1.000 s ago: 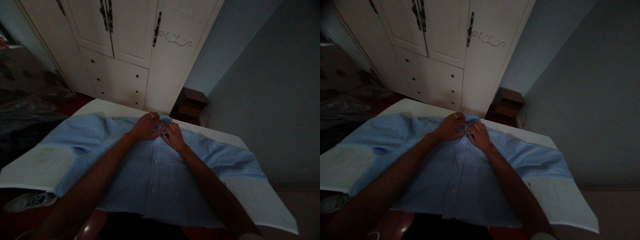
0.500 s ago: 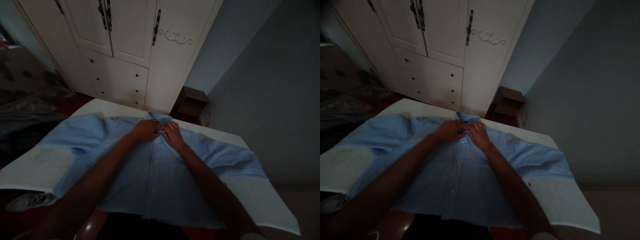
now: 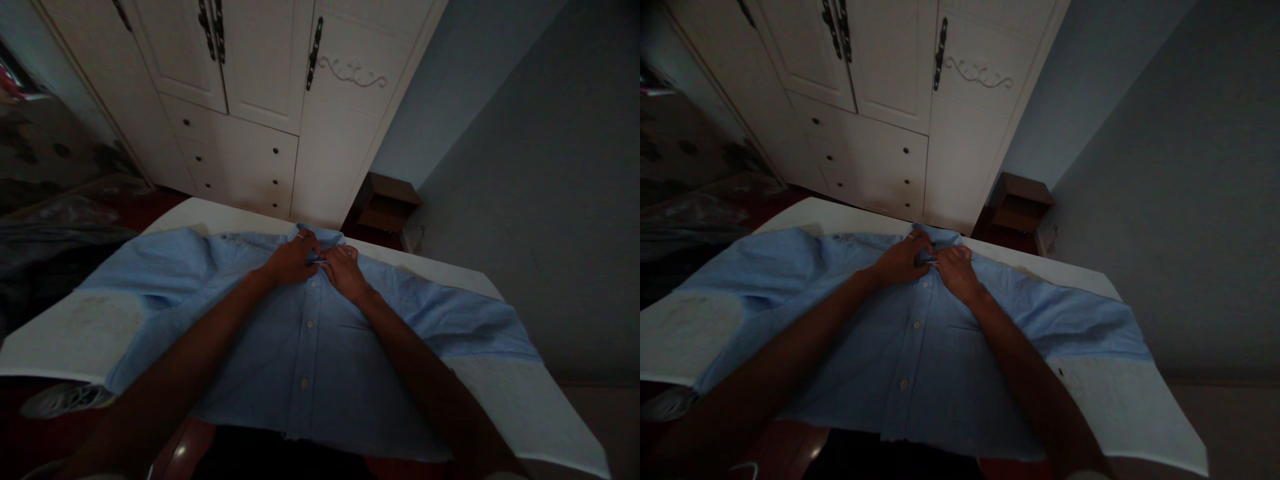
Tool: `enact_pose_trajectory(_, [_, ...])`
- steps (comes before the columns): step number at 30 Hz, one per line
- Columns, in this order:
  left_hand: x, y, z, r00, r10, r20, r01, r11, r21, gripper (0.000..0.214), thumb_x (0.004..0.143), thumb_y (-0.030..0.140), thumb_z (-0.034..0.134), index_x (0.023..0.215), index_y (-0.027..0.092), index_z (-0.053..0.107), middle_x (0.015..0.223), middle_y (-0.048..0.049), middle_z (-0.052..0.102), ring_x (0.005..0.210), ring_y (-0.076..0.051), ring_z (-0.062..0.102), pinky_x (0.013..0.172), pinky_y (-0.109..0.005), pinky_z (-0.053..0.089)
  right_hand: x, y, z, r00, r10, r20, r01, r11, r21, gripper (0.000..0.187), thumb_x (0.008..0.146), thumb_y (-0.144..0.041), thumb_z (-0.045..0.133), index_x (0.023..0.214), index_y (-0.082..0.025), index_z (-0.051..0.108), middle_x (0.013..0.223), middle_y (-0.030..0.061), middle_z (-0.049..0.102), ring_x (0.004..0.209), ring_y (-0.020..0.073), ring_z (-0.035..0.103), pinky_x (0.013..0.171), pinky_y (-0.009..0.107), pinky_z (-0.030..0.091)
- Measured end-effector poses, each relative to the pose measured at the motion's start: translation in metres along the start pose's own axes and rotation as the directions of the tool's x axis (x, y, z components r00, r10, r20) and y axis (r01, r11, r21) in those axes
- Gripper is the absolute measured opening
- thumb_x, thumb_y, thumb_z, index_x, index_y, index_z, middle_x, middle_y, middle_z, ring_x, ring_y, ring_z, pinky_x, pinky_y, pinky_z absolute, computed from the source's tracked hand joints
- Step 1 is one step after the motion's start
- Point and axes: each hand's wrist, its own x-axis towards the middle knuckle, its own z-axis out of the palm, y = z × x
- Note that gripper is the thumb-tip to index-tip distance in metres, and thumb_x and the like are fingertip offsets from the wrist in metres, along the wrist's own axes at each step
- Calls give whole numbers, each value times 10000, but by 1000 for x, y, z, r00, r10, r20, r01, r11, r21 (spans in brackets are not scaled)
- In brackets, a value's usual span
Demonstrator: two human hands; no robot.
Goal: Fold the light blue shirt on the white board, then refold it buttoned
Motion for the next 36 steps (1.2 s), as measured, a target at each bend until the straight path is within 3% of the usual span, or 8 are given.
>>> enact_pose_trajectory(4, [0,-4,2,999,30,31,-26,989,-143,409,810,253,536,1211,171,533,1138,-88,645,927,-203,634,865,-339,496,0,0,-2,1000,-2,-28,3,999,38,267,1000,-367,424,1062,-218,638,1003,78,696,980,240,588,947,424,297])
enact_pose_trajectory(8, [5,-9,5,1000,14,4,-13,976,-219,290,814,216,503,1056,159,652,1053,-75,692,976,-210,629,906,-342,473,-1,0,-4,994,26,-109,-16,996,89,228,980,-380,480,1011,-226,645,990,63,704,959,226,603,936,409,309])
enact_pose_trajectory(11, [7,-14,4,998,-33,58,51,936,-348,269,830,228,495,1002,170,693,922,-38,714,837,-170,649,805,-298,499,-2,2,-6,989,16,-145,0,994,111,180,963,-362,528,968,-237,657,998,45,707,968,215,603,940,407,305])
enact_pose_trajectory(14, [8,-21,6,991,-52,123,102,892,-441,275,847,258,501,1022,182,699,827,-11,711,684,-134,631,686,-258,499,-2,6,-10,994,-67,-87,79,987,143,137,950,-284,540,981,-240,667,1002,35,701,961,204,596,926,400,323])
enact_pose_trajectory(20, [7,-25,10,999,35,8,-31,959,-283,217,778,235,613,954,196,736,922,-42,722,824,-155,647,790,-273,487,5,12,-28,979,-204,-9,204,973,104,188,905,-182,513,953,-232,688,925,48,693,909,211,593,880,386,388])
enact_pose_trajectory(26, [5,-21,6,992,-71,100,106,909,-402,224,803,262,598,953,155,724,636,0,674,563,-134,624,617,-245,481,5,12,-27,951,-307,-25,308,951,36,214,958,-201,479,905,-210,686,886,49,707,838,192,610,847,362,435])
enact_pose_trajectory(36, [7,-13,10,988,-157,17,150,901,-408,191,757,218,609,896,161,728,681,0,684,697,-154,639,688,-261,492,0,6,-14,958,-219,-184,233,971,58,209,974,-255,496,895,-228,687,922,50,702,857,187,613,846,369,468])
